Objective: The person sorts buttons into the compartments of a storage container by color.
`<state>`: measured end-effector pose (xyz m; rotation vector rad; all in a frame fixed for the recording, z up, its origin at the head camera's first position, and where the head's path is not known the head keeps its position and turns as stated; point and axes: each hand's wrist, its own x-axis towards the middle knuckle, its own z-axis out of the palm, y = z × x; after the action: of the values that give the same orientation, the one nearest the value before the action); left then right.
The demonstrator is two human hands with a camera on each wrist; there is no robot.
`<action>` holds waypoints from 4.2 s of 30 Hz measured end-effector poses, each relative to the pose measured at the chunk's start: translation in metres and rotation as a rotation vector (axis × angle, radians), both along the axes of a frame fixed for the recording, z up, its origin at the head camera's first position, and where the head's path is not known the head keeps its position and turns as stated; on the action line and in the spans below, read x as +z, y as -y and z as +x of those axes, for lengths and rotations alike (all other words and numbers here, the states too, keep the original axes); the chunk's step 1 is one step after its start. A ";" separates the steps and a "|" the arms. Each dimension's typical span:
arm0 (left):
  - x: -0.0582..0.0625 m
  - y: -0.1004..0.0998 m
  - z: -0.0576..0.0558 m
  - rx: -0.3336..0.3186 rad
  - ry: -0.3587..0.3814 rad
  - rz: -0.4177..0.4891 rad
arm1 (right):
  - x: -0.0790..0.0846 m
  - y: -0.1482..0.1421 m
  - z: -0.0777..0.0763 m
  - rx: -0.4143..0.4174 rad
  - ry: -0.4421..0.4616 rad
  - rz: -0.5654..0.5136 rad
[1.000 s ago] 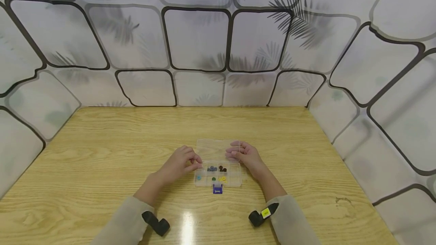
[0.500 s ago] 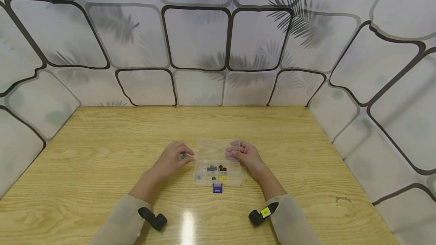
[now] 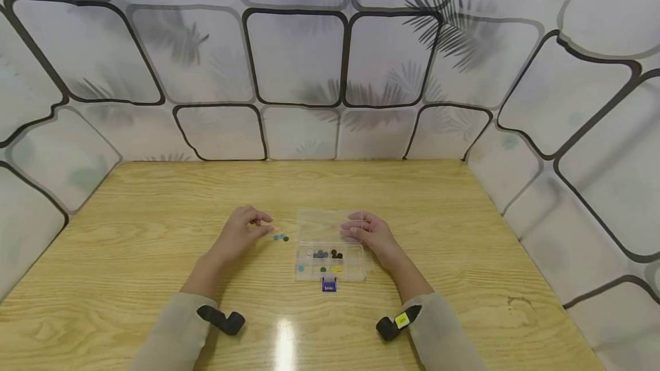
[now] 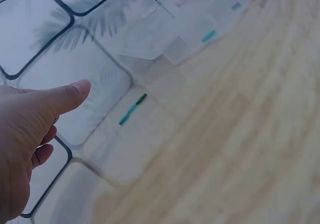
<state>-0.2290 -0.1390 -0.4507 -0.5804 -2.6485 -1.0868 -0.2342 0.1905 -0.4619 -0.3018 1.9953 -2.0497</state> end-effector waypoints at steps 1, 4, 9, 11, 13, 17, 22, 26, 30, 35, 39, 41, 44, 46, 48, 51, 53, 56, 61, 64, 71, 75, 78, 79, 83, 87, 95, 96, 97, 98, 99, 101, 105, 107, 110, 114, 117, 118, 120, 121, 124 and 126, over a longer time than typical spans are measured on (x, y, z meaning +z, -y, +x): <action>-0.002 0.000 0.000 -0.003 -0.001 -0.024 | 0.000 0.000 0.000 0.003 -0.003 0.002; -0.007 -0.001 0.000 -0.005 0.014 -0.092 | 0.001 0.001 0.001 -0.001 0.000 0.003; -0.013 -0.002 0.001 -0.005 0.069 -0.104 | 0.001 0.001 0.000 -0.002 -0.004 0.010; -0.016 -0.002 0.001 -0.012 0.068 -0.107 | 0.000 0.001 0.000 -0.002 -0.001 0.012; -0.019 -0.003 0.000 -0.018 0.058 -0.121 | -0.001 0.000 0.000 -0.006 0.007 0.014; -0.023 -0.003 0.001 -0.022 0.046 -0.117 | -0.002 -0.001 -0.001 0.004 0.004 0.019; -0.023 -0.004 0.002 -0.029 0.042 -0.107 | -0.003 -0.001 -0.001 0.010 -0.011 0.018; -0.021 -0.004 0.003 -0.040 0.044 -0.123 | -0.003 -0.001 -0.001 0.008 -0.015 0.020; -0.017 -0.005 0.005 -0.072 -0.022 -0.198 | -0.002 -0.001 -0.001 0.000 -0.008 0.027; -0.015 -0.008 0.009 -0.137 -0.145 -0.310 | -0.002 -0.001 0.000 0.008 -0.013 0.033; -0.015 -0.011 0.011 -0.164 -0.123 -0.267 | -0.002 -0.002 0.000 0.014 -0.015 0.024; -0.014 -0.013 0.013 -0.179 -0.095 -0.225 | -0.002 -0.001 0.000 0.013 -0.014 0.020; -0.012 -0.016 0.015 -0.206 -0.078 -0.182 | -0.002 -0.001 0.001 0.002 -0.010 0.023; -0.010 -0.017 0.017 -0.217 -0.083 -0.167 | -0.001 -0.001 0.001 -0.002 -0.007 0.026; -0.009 -0.018 0.017 -0.228 -0.102 -0.156 | -0.001 -0.001 0.001 -0.005 -0.003 0.030; -0.006 -0.021 0.018 -0.246 -0.137 -0.153 | -0.001 -0.001 0.000 -0.006 0.000 0.033; -0.004 -0.024 0.018 -0.262 -0.161 -0.153 | -0.001 0.000 -0.001 -0.003 -0.001 0.032; -0.002 -0.029 0.019 -0.297 -0.195 -0.166 | -0.001 0.000 -0.001 0.004 -0.004 0.031; -0.002 -0.037 0.021 -0.364 -0.237 -0.196 | -0.002 -0.001 -0.002 0.014 0.002 0.026; -0.002 -0.040 0.022 -0.381 -0.241 -0.211 | -0.003 -0.001 -0.002 0.011 0.000 0.023; 0.001 -0.044 0.025 -0.408 -0.252 -0.225 | -0.002 -0.001 -0.002 0.013 -0.017 0.022; -0.001 -0.044 0.024 -0.407 -0.226 -0.171 | -0.003 -0.001 -0.002 0.011 -0.009 0.019; -0.003 -0.043 0.023 -0.388 -0.194 -0.127 | -0.003 -0.001 -0.002 0.012 -0.003 0.021; -0.004 -0.042 0.023 -0.379 -0.186 -0.122 | -0.003 -0.001 -0.002 0.010 -0.001 0.024; -0.006 -0.041 0.022 -0.356 -0.188 -0.095 | -0.004 -0.001 -0.003 0.007 0.000 0.035; -0.008 -0.039 0.021 -0.316 -0.199 -0.052 | -0.003 -0.001 -0.002 -0.002 0.002 0.035; -0.011 -0.029 0.013 -0.194 -0.185 0.055 | -0.002 0.001 -0.001 -0.012 0.007 0.040; -0.011 -0.028 0.011 -0.187 -0.211 0.050 | -0.002 0.001 -0.001 -0.011 0.008 0.039; -0.012 -0.027 0.009 -0.184 -0.244 0.044 | -0.001 0.001 -0.001 -0.010 0.007 0.038; -0.013 -0.026 0.007 -0.174 -0.274 0.024 | -0.001 0.000 -0.001 -0.006 0.005 0.040; -0.013 -0.025 0.006 -0.157 -0.284 0.001 | -0.001 0.000 -0.001 -0.001 0.003 0.038; -0.014 -0.022 0.003 -0.119 -0.290 -0.038 | -0.002 0.000 -0.002 0.004 0.003 0.037; -0.015 -0.016 0.002 -0.045 -0.199 -0.090 | -0.003 -0.001 -0.003 0.011 -0.002 0.039; -0.015 -0.015 0.002 -0.033 -0.162 -0.087 | -0.003 0.000 -0.002 0.011 -0.003 0.040; -0.017 -0.013 0.000 -0.032 -0.079 -0.085 | -0.003 0.000 -0.002 0.008 -0.007 0.041; -0.019 -0.013 -0.002 -0.031 0.043 -0.092 | -0.003 -0.001 -0.002 0.004 -0.017 0.046; -0.019 -0.014 -0.003 -0.032 0.087 -0.100 | -0.003 -0.001 -0.002 0.010 -0.018 0.040; -0.019 -0.014 -0.003 -0.031 0.093 -0.105 | -0.003 -0.001 -0.002 0.015 -0.018 0.038; -0.020 -0.014 -0.003 -0.036 0.100 -0.118 | -0.002 -0.001 -0.001 0.013 -0.011 0.032; -0.020 -0.014 -0.003 -0.039 0.102 -0.123 | -0.002 -0.001 -0.001 0.014 -0.013 0.030; -0.020 -0.015 -0.004 -0.040 0.099 -0.140 | -0.002 -0.001 -0.002 0.009 -0.016 0.034; -0.020 -0.015 -0.004 -0.042 0.091 -0.147 | -0.003 -0.001 -0.002 0.013 -0.019 0.036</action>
<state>-0.2330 -0.1244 -0.4706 -0.6320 -2.8253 -0.9570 -0.2361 0.1917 -0.4649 -0.3272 2.0330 -2.0083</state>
